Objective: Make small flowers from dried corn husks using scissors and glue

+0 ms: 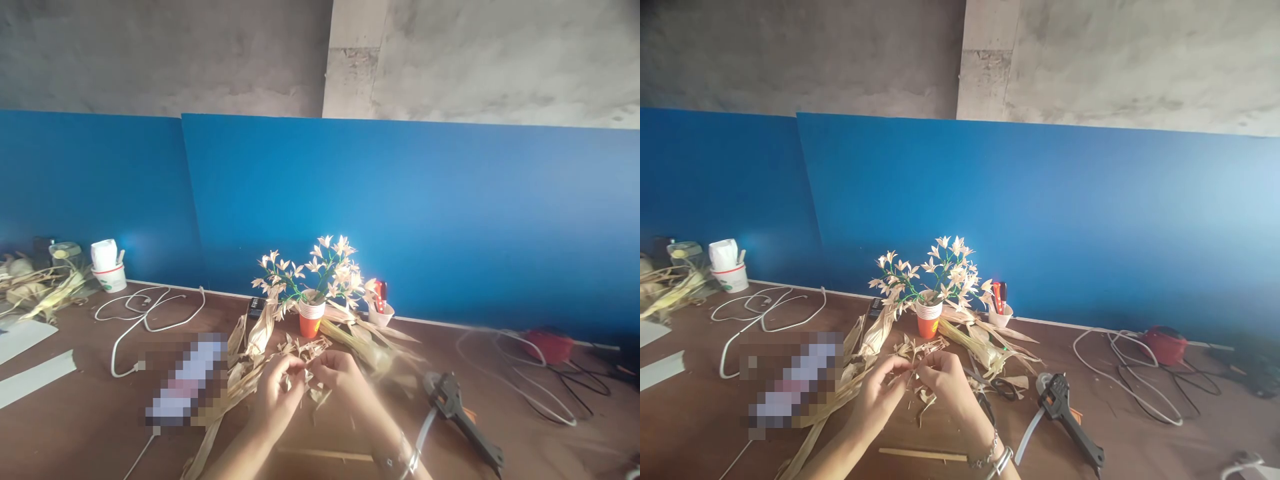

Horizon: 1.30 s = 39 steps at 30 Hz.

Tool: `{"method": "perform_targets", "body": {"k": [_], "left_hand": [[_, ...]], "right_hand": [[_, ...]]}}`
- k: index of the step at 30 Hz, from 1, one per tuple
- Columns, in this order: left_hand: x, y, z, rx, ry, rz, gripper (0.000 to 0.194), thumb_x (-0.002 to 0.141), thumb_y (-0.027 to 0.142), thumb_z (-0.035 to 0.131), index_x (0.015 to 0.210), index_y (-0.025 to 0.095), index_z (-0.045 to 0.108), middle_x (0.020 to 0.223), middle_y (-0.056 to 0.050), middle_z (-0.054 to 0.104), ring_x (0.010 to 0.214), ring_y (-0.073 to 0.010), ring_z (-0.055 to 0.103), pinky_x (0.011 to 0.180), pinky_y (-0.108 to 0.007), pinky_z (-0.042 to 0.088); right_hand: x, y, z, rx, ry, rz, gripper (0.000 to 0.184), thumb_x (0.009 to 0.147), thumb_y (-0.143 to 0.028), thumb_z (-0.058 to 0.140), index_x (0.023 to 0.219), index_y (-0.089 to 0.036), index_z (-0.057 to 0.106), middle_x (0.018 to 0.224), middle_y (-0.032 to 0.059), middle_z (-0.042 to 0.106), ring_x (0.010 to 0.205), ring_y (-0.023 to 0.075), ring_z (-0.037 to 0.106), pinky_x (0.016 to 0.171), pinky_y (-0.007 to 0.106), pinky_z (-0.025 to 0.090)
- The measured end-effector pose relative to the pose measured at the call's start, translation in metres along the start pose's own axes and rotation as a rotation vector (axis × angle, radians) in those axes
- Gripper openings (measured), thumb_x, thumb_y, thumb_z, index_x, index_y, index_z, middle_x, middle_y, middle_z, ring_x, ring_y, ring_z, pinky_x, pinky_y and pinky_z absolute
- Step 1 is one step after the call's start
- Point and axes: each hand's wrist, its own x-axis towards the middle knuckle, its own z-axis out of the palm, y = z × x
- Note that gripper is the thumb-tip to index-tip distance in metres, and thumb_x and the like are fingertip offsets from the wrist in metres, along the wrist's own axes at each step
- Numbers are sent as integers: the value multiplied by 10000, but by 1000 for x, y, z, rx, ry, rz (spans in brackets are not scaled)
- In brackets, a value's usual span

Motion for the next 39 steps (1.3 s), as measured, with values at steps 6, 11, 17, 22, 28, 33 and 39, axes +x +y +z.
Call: {"method": "perform_targets", "body": {"k": [6, 11, 17, 22, 28, 33, 39], "left_hand": [[2, 5, -4, 311, 38, 319, 165, 820, 119, 523, 758, 193, 656, 701, -33, 639, 716, -202, 580, 639, -325, 457], [4, 8, -6, 429, 37, 393, 184, 799, 98, 516, 701, 195, 637, 661, -33, 605, 688, -193, 549, 611, -309, 419], [4, 9, -7, 449, 14, 413, 196, 786, 87, 518, 660, 198, 619, 648, -34, 589, 685, -194, 547, 603, -300, 422], [5, 6, -7, 429, 1, 403, 189, 786, 89, 514, 661, 192, 612, 655, -35, 593, 698, -195, 549, 609, -299, 426], [0, 5, -3, 314, 46, 297, 170, 804, 109, 512, 683, 183, 607, 674, -31, 599, 698, -199, 554, 639, -322, 431], [-2, 4, 4, 6, 1, -16, 192, 852, 224, 515, 687, 193, 610, 682, -24, 615, 668, -186, 592, 621, -300, 481], [-2, 3, 1, 154, 25, 178, 145, 811, 150, 527, 869, 200, 650, 807, -54, 660, 785, -221, 606, 700, -350, 486]], "right_hand": [[2, 2, -4, -117, 13, -70, 68, 618, -161, 532, 602, -128, 589, 552, -16, 527, 540, 99, 427, 522, 228, 307], [3, 7, -6, -203, -3, -98, 71, 620, -160, 570, 637, -131, 633, 555, -24, 537, 551, 102, 440, 532, 222, 332], [2, 6, -7, -290, 8, -112, 59, 624, -144, 562, 605, -134, 617, 540, -30, 511, 548, 97, 419, 514, 215, 309], [-1, 0, -6, -250, -5, -87, 60, 630, -173, 565, 605, -138, 607, 543, -27, 518, 542, 101, 426, 518, 224, 313], [-2, -3, -4, -119, -14, -51, 43, 608, -159, 548, 577, -141, 573, 547, -31, 489, 548, 98, 413, 534, 231, 302], [-5, -6, -2, 42, -28, 3, 95, 641, -170, 533, 547, -156, 517, 534, -37, 479, 520, 81, 380, 523, 227, 288], [-4, -4, -4, -85, 7, -6, 37, 596, -149, 557, 565, -146, 577, 542, -32, 500, 529, 89, 404, 510, 225, 290]]}}
